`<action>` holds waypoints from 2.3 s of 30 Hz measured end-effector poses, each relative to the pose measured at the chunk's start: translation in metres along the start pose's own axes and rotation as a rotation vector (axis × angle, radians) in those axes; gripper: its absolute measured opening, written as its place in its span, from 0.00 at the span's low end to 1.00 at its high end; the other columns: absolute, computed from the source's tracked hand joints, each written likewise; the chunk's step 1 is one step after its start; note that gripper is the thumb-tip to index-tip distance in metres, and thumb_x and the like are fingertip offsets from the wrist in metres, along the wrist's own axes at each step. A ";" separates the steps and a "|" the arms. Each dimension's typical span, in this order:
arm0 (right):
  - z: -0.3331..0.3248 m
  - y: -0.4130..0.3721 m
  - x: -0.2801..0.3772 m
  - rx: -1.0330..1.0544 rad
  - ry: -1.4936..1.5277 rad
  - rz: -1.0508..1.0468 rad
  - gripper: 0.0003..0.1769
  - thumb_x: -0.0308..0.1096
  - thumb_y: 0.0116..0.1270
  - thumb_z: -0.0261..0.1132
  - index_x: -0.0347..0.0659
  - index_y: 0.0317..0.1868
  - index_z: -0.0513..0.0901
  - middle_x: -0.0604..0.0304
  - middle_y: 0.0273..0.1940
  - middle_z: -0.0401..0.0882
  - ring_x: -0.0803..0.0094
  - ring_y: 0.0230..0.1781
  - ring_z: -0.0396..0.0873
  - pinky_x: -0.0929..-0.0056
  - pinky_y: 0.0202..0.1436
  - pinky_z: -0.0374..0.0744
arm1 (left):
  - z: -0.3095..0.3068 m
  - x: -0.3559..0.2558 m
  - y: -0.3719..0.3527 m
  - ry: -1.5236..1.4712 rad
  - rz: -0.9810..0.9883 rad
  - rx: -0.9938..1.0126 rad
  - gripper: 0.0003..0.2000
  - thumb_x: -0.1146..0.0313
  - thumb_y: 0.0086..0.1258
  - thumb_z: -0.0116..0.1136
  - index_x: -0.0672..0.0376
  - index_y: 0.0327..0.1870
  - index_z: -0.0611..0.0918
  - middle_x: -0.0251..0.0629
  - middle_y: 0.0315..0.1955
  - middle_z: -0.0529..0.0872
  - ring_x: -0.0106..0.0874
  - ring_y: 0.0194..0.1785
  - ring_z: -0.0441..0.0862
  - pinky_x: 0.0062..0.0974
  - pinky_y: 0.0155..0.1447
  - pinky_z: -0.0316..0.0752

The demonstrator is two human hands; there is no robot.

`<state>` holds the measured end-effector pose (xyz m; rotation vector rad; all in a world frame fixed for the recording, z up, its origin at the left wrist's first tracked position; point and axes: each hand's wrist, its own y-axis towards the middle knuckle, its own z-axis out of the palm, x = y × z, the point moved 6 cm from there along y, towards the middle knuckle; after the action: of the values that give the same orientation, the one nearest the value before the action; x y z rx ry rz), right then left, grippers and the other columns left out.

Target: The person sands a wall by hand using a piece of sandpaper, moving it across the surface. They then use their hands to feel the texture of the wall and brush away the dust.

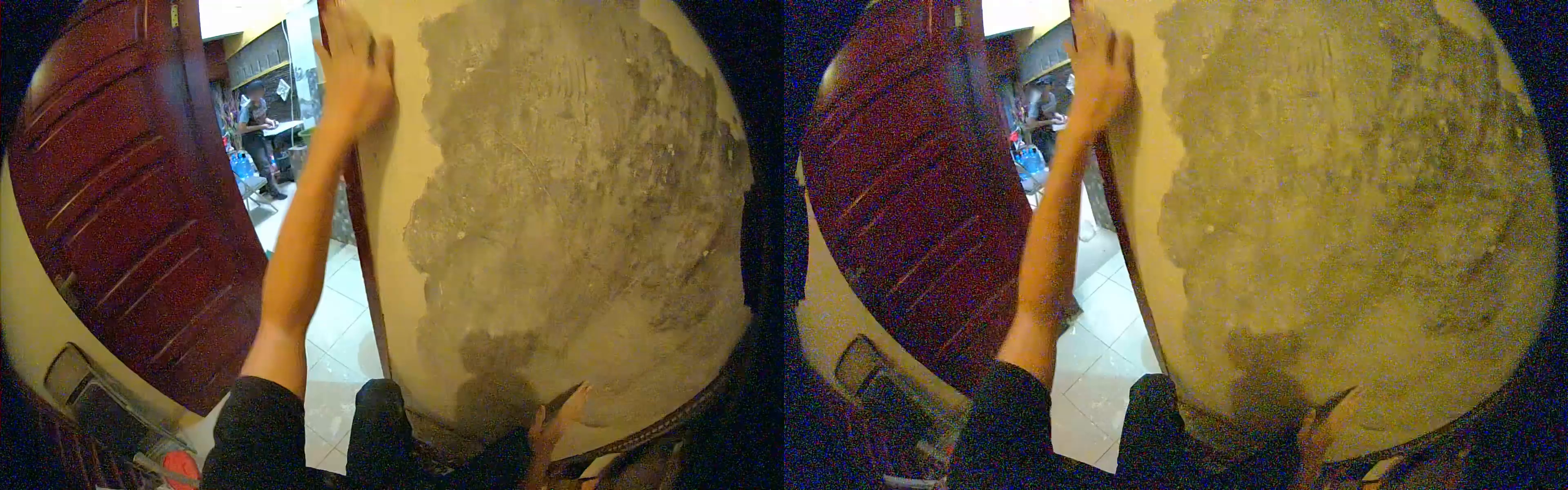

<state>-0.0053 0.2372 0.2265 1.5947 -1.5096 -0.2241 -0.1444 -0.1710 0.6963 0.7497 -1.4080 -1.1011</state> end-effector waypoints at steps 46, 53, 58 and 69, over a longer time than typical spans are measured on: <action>0.004 -0.005 -0.015 -0.009 -0.063 0.039 0.45 0.51 0.70 0.50 0.26 0.74 0.45 0.36 0.76 0.41 0.40 0.77 0.39 0.46 0.77 0.39 | 0.012 0.022 0.026 0.187 0.035 0.230 0.24 0.58 0.76 0.39 0.61 0.68 0.65 0.61 0.71 0.57 0.58 0.76 0.44 0.62 0.74 0.38; 0.018 -0.022 -0.021 0.044 -0.047 0.127 0.45 0.52 0.71 0.49 0.26 0.74 0.46 0.37 0.76 0.41 0.40 0.77 0.39 0.46 0.77 0.40 | 0.022 0.069 0.121 -0.099 -0.175 -0.036 0.30 0.53 0.79 0.36 0.68 0.73 0.56 0.62 0.73 0.48 0.56 0.77 0.43 0.46 0.78 0.37; -0.002 -0.002 0.000 -0.050 -0.074 0.061 0.45 0.53 0.71 0.48 0.26 0.74 0.46 0.37 0.76 0.41 0.40 0.77 0.39 0.46 0.77 0.40 | -0.012 -0.030 -0.018 -0.128 -0.115 0.169 0.34 0.58 0.75 0.45 0.70 0.74 0.51 0.61 0.75 0.43 0.53 0.78 0.39 0.53 0.77 0.36; 0.001 -0.003 -0.004 0.006 -0.172 0.034 0.45 0.53 0.70 0.49 0.28 0.75 0.47 0.38 0.76 0.42 0.40 0.77 0.40 0.47 0.77 0.41 | 0.012 0.039 0.099 0.070 -0.119 0.186 0.26 0.57 0.77 0.39 0.69 0.67 0.63 0.64 0.72 0.52 0.60 0.76 0.43 0.56 0.75 0.39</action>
<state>-0.0045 0.2397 0.2221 1.5861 -1.6681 -0.3454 -0.1480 -0.1686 0.8037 1.0080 -1.4336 -1.0333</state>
